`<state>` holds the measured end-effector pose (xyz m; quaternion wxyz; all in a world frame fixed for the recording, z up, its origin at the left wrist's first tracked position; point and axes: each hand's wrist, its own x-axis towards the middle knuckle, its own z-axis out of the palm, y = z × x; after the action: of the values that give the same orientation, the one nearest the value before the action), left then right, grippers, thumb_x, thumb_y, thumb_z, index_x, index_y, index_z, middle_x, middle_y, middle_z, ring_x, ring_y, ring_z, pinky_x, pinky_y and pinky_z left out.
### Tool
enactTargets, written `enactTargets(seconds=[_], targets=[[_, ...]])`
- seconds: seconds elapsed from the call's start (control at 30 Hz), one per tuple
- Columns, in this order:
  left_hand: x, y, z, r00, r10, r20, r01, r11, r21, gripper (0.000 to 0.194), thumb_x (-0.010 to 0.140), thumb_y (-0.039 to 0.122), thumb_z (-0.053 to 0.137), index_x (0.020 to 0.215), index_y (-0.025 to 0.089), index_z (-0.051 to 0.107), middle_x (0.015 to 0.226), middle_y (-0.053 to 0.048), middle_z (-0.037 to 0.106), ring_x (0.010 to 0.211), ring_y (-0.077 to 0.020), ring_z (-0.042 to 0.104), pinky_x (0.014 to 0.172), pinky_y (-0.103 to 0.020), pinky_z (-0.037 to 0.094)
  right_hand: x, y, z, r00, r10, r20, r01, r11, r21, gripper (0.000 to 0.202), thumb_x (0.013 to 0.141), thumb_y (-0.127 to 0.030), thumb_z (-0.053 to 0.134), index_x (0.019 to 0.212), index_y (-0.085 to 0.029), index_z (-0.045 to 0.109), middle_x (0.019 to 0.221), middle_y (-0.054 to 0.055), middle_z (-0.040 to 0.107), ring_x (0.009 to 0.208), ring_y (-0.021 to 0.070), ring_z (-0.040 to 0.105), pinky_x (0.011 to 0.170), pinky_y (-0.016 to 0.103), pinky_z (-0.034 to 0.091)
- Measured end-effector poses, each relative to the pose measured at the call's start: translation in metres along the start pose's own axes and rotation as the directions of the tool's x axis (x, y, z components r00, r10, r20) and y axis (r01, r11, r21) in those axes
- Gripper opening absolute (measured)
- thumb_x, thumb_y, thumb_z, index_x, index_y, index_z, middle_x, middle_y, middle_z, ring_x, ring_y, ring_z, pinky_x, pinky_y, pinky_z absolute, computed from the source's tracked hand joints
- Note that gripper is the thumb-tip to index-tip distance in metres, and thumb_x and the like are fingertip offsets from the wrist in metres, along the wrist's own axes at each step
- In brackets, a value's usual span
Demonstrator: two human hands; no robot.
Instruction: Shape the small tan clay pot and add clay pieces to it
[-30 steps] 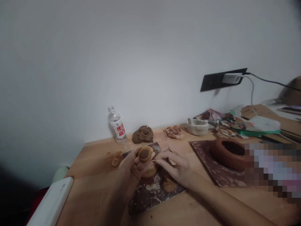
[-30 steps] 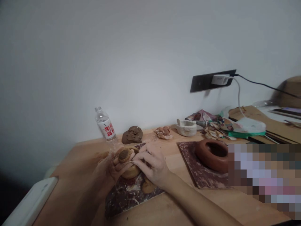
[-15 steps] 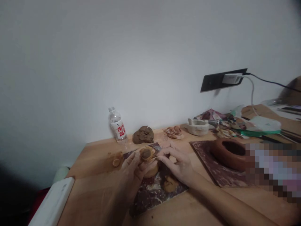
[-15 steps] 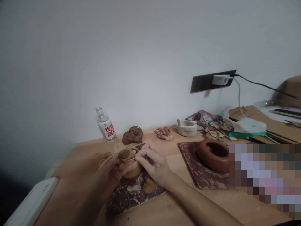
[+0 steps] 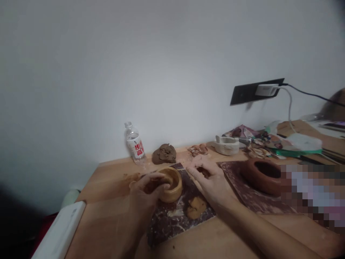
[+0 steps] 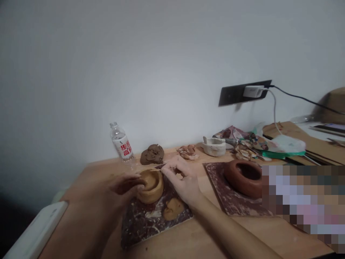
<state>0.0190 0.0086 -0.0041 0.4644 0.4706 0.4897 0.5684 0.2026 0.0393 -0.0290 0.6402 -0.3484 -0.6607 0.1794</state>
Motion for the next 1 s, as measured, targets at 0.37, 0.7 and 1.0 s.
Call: enactTargets(seconds=[0.37,0.7,1.0], targets=[[-0.012,-0.006,0.000,0.871,0.323,0.371,-0.491,0.600,0.631,0.019,0.060,0.006,0.073,0.057,0.025,0.070,0.106,-0.006,0.069,0.106,-0.0329,0.054,0.091,-0.049,0.039,0.000,0.006,0.000,0.990,0.127,-0.066,-0.123,0.991,0.059,0.018,0.084,-0.022,0.059,0.067,-0.020,0.056,0.067,-0.001,0.055,0.066,0.0137,0.051,0.060,0.025,0.041],[-0.012,-0.021,-0.003,0.874,0.254,0.415,-0.484,0.367,0.794,0.022,0.064,-0.003,0.062,0.066,0.019,0.064,0.144,-0.014,0.045,0.133,-0.0399,0.032,0.101,-0.059,0.027,0.000,0.008,0.000,0.991,0.112,-0.075,-0.107,0.992,0.067,0.017,0.084,-0.022,0.060,0.067,-0.020,0.057,0.068,-0.001,0.057,0.066,0.0139,0.053,0.060,0.025,0.043],[-0.009,-0.021,-0.001,0.847,0.271,0.457,-0.525,0.294,0.798,0.024,0.065,-0.004,0.060,0.068,0.019,0.059,0.128,-0.013,0.056,0.127,-0.0377,0.038,0.098,-0.055,0.029,-0.002,0.006,0.000,0.987,0.142,-0.074,-0.135,0.987,0.091,0.017,0.083,-0.020,0.060,0.066,-0.020,0.057,0.069,-0.002,0.057,0.067,0.0134,0.053,0.059,0.025,0.041]])
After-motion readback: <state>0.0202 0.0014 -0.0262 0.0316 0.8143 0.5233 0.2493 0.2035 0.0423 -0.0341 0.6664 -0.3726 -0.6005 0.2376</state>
